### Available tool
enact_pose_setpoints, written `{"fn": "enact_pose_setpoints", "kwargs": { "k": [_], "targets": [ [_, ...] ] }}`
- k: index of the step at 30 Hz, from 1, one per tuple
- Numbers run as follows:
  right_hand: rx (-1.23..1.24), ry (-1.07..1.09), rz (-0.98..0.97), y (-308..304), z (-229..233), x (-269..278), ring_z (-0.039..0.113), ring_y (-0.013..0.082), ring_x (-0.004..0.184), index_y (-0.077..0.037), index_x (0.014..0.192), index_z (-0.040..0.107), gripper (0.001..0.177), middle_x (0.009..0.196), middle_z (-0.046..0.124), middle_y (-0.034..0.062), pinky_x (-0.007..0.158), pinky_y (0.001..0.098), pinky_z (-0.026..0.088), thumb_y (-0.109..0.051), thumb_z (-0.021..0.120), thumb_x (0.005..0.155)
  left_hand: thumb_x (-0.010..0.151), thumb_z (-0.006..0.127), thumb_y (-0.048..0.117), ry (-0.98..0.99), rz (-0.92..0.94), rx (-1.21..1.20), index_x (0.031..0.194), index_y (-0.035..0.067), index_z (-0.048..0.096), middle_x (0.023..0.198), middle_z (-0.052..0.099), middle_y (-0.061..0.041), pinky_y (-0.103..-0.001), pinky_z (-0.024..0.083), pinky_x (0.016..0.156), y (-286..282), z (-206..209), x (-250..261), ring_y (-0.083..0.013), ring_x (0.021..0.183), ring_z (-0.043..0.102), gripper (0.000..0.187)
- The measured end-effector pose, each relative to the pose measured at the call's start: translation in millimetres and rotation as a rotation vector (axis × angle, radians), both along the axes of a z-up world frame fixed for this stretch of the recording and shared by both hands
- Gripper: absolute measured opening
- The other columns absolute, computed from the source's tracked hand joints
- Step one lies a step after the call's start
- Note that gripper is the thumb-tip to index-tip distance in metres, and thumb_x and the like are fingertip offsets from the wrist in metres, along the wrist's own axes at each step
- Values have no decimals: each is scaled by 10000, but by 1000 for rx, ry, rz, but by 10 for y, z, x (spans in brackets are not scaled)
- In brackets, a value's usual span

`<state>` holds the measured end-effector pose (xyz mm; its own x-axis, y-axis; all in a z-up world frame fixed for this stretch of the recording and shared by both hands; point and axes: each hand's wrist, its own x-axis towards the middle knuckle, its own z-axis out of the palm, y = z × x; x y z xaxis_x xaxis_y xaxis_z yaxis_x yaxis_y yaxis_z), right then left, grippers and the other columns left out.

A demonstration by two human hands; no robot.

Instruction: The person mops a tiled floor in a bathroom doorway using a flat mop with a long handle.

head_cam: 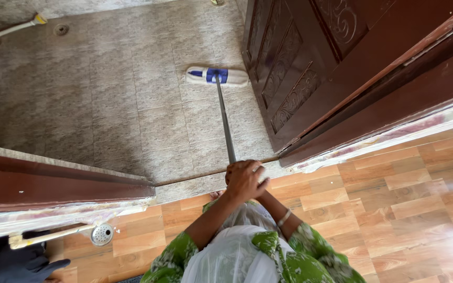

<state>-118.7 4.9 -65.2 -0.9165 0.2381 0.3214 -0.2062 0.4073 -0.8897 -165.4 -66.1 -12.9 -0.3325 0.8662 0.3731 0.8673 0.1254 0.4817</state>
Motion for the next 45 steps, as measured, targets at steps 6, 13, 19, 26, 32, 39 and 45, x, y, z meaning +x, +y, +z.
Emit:
{"fn": "enact_pose_setpoints", "kwargs": {
  "k": [6, 13, 19, 26, 32, 39, 45],
  "targets": [
    [5, -59, 30, -52, -520, -187, 604, 229, 949, -77, 870, 542, 326, 865, 582, 57, 893, 358, 484, -391, 613, 826, 943, 632, 464, 177, 120, -84, 1017, 47, 727, 1148, 728, -126, -498, 461, 956, -93, -375, -293, -310, 1034, 668, 434],
    [-44, -24, 55, -147, 180, 536, 600, 225, 947, -73, 882, 537, 314, 874, 579, 57, 892, 353, 482, -379, 588, 833, 1021, 591, 477, -38, -129, 84, 1220, 50, 717, 1164, 736, -191, -528, 505, 969, -412, 1027, 258, -353, 1087, 686, 487],
    [-85, 28, 89, -235, 997, 783, 598, 222, 946, -70, 893, 533, 305, 881, 577, 57, 891, 348, 481, -368, 567, 839, 1008, 647, 297, -204, -429, 324, 1152, 15, 705, 1091, 728, -215, -511, 548, 949, -481, 1244, 590, -357, 1039, 718, 322],
    [-122, 54, 29, -204, 1186, 504, 594, 218, 945, -66, 905, 528, 296, 890, 574, 57, 890, 344, 480, -355, 542, 846, 977, 613, 100, -228, -240, 253, 1025, -17, 699, 936, 712, -180, -484, 589, 895, -172, 633, 632, -314, 903, 721, 153],
    [-90, 90, 14, 23, 1105, 50, 592, 214, 944, -63, 916, 524, 289, 897, 572, 57, 890, 339, 479, -344, 521, 852, 1001, 696, 144, -122, -308, 272, 1110, 51, 738, 1253, 711, -131, -439, 574, 908, -150, 510, 5, -252, 925, 717, 149],
    [-85, 21, 44, 139, 778, -330, 589, 210, 943, -59, 928, 520, 283, 906, 569, 57, 889, 335, 478, -332, 496, 859, 917, 728, 204, 0, 99, 306, 1148, 101, 716, 1434, 558, -155, -465, 502, 1062, 45, 353, -407, -337, 1261, 605, 253],
    [-88, 8, 89, 69, 973, -29, 586, 207, 942, -55, 939, 516, 278, 913, 567, 57, 888, 330, 477, -321, 475, 865, 906, 737, 281, -90, 103, 315, 1127, 89, 698, 1465, 505, -220, -527, 430, 1110, -200, 1049, -121, -368, 1314, 525, 295]
  ]
}}
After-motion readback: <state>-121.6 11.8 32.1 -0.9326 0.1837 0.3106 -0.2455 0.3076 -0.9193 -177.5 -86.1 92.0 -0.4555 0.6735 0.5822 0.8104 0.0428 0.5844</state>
